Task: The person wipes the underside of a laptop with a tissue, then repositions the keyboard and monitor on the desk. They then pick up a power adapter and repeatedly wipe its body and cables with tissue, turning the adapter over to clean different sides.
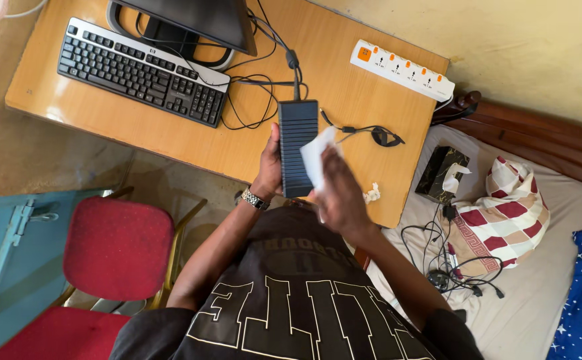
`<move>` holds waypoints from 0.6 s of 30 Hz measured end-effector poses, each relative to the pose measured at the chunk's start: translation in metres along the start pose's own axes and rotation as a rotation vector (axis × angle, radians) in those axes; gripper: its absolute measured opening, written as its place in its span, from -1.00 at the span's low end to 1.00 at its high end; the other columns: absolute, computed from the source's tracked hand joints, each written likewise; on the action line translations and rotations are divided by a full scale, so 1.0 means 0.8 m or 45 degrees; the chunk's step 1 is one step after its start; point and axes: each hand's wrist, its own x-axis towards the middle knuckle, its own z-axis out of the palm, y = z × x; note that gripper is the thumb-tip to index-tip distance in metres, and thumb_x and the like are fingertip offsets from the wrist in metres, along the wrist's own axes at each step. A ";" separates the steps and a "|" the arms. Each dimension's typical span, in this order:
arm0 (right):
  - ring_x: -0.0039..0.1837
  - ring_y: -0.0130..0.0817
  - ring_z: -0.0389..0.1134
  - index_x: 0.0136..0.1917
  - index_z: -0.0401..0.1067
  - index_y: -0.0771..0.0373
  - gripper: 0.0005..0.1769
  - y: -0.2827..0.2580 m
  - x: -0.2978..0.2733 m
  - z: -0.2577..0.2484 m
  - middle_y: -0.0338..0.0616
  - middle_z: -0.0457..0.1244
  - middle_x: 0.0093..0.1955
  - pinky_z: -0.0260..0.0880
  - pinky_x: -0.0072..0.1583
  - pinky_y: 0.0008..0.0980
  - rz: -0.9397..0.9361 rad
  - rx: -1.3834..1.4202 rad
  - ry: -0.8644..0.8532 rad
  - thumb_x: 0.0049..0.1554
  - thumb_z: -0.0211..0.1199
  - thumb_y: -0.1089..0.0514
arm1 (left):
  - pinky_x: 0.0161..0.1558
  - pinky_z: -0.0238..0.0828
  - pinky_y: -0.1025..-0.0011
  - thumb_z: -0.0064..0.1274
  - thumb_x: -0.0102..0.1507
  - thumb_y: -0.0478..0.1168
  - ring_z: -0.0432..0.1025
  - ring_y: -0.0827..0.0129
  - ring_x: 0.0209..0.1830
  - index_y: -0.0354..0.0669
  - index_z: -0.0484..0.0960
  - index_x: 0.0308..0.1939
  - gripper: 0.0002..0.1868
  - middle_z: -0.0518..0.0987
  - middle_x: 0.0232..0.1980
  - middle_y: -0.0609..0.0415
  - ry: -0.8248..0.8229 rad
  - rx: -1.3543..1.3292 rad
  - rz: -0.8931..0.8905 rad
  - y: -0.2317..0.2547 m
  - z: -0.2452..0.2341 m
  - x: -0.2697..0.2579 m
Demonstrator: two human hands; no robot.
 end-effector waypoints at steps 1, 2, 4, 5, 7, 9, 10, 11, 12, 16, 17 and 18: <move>0.66 0.18 -0.12 0.58 -0.06 0.52 -0.23 0.010 0.003 -0.004 0.30 -0.15 0.64 -0.05 0.57 -0.04 0.114 0.113 0.051 0.40 -0.19 -0.17 | 0.08 0.52 0.17 -0.42 0.38 0.39 0.53 0.17 0.02 -0.31 0.41 0.30 -0.16 0.56 0.13 -0.23 -0.084 -0.010 0.021 0.004 0.009 -0.004; 0.65 0.12 -0.08 0.58 -0.04 0.49 -0.27 0.017 0.008 -0.006 0.25 -0.11 0.64 -0.04 0.58 -0.05 0.212 0.369 0.105 0.40 -0.18 -0.14 | 0.02 0.54 0.13 -0.44 0.39 0.41 0.53 0.15 -0.02 -0.31 0.41 0.29 -0.14 0.57 0.11 -0.27 -0.172 -0.013 0.034 0.009 0.018 -0.005; 0.65 -0.01 -0.01 0.58 0.01 0.43 -0.33 0.025 0.016 -0.005 0.14 -0.03 0.64 -0.04 0.59 -0.07 0.403 0.886 0.202 0.40 -0.15 -0.08 | 0.03 0.54 0.12 -0.48 0.37 0.42 0.53 0.14 -0.02 -0.30 0.40 0.31 -0.12 0.56 0.11 -0.29 -0.109 0.047 0.036 0.014 0.030 -0.005; 0.64 -0.03 0.00 0.57 0.02 0.43 -0.36 0.028 0.018 -0.002 0.12 -0.02 0.63 -0.02 0.59 -0.08 0.394 1.131 0.222 0.40 -0.12 -0.03 | 0.04 0.54 0.12 -0.49 0.36 0.42 0.53 0.14 -0.02 -0.30 0.40 0.32 -0.11 0.56 0.11 -0.30 -0.075 0.074 0.039 0.015 0.033 -0.007; 0.63 -0.08 0.02 0.55 0.04 0.43 -0.42 0.037 0.016 0.006 0.09 -0.02 0.62 0.02 0.59 -0.09 0.364 1.620 0.267 0.39 -0.05 0.06 | -0.01 0.54 0.15 -0.49 0.36 0.45 0.54 0.09 -0.06 -0.31 0.41 0.30 -0.10 0.57 0.11 -0.30 -0.104 0.122 0.051 0.017 0.034 -0.008; 0.59 -0.12 0.10 0.53 0.08 0.41 -0.43 0.059 0.006 0.017 0.10 0.04 0.58 0.11 0.57 -0.14 0.337 1.460 0.370 0.38 0.01 0.07 | -0.03 0.54 0.15 -0.45 0.36 0.44 0.55 0.09 -0.07 -0.34 0.42 0.28 -0.10 0.57 0.10 -0.32 -0.101 0.177 0.085 0.018 0.032 -0.011; 0.57 -0.15 0.14 0.52 0.11 0.40 -0.44 0.076 0.000 0.024 0.10 0.07 0.57 0.15 0.55 -0.16 0.331 1.381 0.416 0.37 0.04 0.08 | -0.01 0.55 0.14 -0.41 0.36 0.42 0.54 0.10 -0.06 -0.37 0.42 0.27 -0.12 0.57 0.10 -0.33 -0.079 0.208 0.113 0.018 0.029 -0.012; 0.51 -0.18 0.19 0.49 0.16 0.41 -0.46 0.096 -0.009 0.031 0.10 0.12 0.52 0.20 0.49 -0.21 0.425 1.275 0.462 0.36 0.07 0.09 | 0.00 0.56 0.13 -0.37 0.37 0.39 0.54 0.12 -0.06 -0.39 0.43 0.26 -0.13 0.58 0.10 -0.35 -0.058 0.239 0.142 0.020 0.026 -0.012; 0.45 -0.21 0.21 0.49 0.15 0.40 -0.43 0.117 -0.016 0.040 0.07 0.14 0.47 0.23 0.41 -0.24 0.501 1.169 0.501 0.32 0.10 0.06 | -0.01 0.56 0.13 -0.30 0.37 0.33 0.54 0.13 -0.06 -0.37 0.40 0.26 -0.21 0.58 0.11 -0.33 -0.016 0.259 0.144 0.024 0.024 -0.011; 0.20 -0.34 0.29 0.46 0.12 0.34 -0.30 0.179 -0.025 0.105 -0.04 0.22 0.29 0.34 0.11 -0.37 0.923 0.788 0.359 0.19 0.21 -0.03 | -0.14 0.60 0.12 -0.08 0.37 0.07 0.54 0.13 -0.18 -0.20 0.27 0.24 -0.48 0.54 -0.02 -0.18 0.138 0.370 0.261 0.046 0.021 -0.013; 0.14 -0.37 0.31 0.45 0.11 0.32 -0.27 0.187 -0.021 0.130 -0.07 0.24 0.25 0.36 0.04 -0.40 1.025 0.740 0.279 0.15 0.24 -0.06 | -0.19 0.62 0.12 -0.05 0.37 0.01 0.55 0.11 -0.24 -0.15 0.23 0.23 -0.52 0.51 -0.09 -0.12 0.171 0.405 0.315 0.052 0.020 -0.015; 0.07 -0.40 0.33 0.44 0.11 0.31 -0.23 0.192 -0.018 0.156 -0.10 0.25 0.20 0.39 -0.04 -0.43 1.191 0.786 0.242 0.12 0.27 -0.08 | -0.19 0.64 0.11 -0.05 0.36 -0.04 0.55 0.15 -0.23 -0.15 0.23 0.23 -0.54 0.51 -0.09 -0.09 0.194 0.421 0.311 0.054 0.019 -0.016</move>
